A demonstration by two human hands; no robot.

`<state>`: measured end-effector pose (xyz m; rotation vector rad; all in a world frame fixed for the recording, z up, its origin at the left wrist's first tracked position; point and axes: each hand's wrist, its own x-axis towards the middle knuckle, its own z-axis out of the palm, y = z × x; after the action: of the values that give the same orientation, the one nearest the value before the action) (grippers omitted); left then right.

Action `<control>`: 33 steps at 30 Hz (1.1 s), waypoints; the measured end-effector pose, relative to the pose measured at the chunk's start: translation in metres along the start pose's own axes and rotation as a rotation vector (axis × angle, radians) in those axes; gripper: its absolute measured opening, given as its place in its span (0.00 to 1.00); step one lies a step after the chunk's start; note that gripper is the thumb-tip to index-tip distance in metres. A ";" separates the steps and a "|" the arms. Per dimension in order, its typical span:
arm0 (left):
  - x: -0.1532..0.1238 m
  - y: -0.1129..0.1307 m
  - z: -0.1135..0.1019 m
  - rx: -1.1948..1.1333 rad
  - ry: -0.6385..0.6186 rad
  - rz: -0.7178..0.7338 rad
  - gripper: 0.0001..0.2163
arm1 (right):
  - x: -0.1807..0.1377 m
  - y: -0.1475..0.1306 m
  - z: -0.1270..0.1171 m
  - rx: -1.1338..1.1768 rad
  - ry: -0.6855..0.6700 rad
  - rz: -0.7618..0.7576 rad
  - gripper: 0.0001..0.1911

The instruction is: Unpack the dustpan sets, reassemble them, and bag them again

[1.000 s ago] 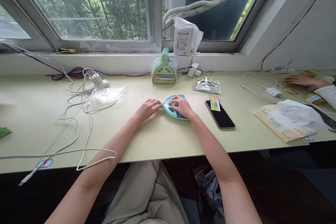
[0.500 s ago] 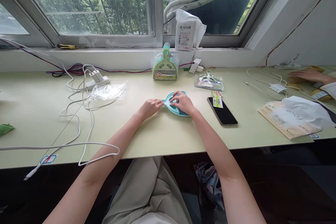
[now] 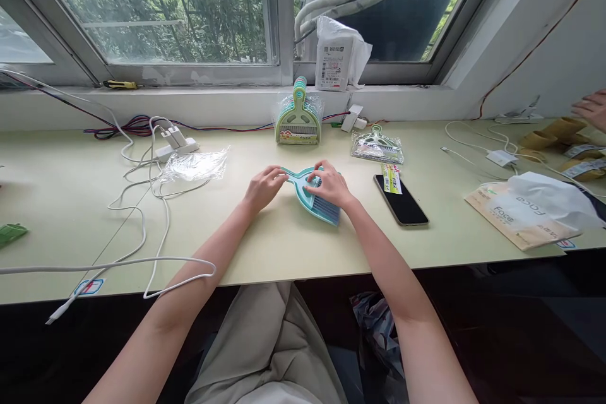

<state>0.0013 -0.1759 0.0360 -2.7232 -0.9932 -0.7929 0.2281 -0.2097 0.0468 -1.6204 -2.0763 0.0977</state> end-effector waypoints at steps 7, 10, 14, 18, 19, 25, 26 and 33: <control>0.007 0.011 -0.007 -0.444 0.281 -0.381 0.22 | 0.000 -0.015 0.001 0.018 0.157 0.036 0.11; 0.014 0.025 -0.002 -0.989 0.117 -0.526 0.25 | 0.000 -0.017 0.003 0.026 0.292 0.096 0.11; 0.015 0.044 0.009 -1.463 -0.277 -0.570 0.23 | 0.000 -0.018 0.007 0.016 0.386 0.137 0.12; 0.013 0.043 0.015 -1.479 -0.232 -0.736 0.21 | 0.003 -0.013 0.003 -0.015 0.322 0.140 0.13; 0.013 0.039 0.016 -1.469 -0.201 -0.779 0.19 | 0.004 -0.008 -0.001 -0.040 0.323 0.158 0.14; 0.012 -0.003 0.012 -1.425 0.061 -0.895 0.19 | -0.006 0.067 -0.038 -0.405 0.288 0.591 0.18; 0.010 -0.010 0.011 -1.409 0.101 -0.910 0.19 | -0.010 0.083 -0.043 -0.448 0.231 0.706 0.19; 0.002 -0.038 0.007 -1.385 0.237 -1.022 0.15 | -0.022 0.130 -0.051 -0.426 -0.029 0.930 0.23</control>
<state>-0.0181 -0.1430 0.0291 -2.4527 -2.4636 -2.7031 0.3689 -0.2050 0.0384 -2.7339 -1.2366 -0.0134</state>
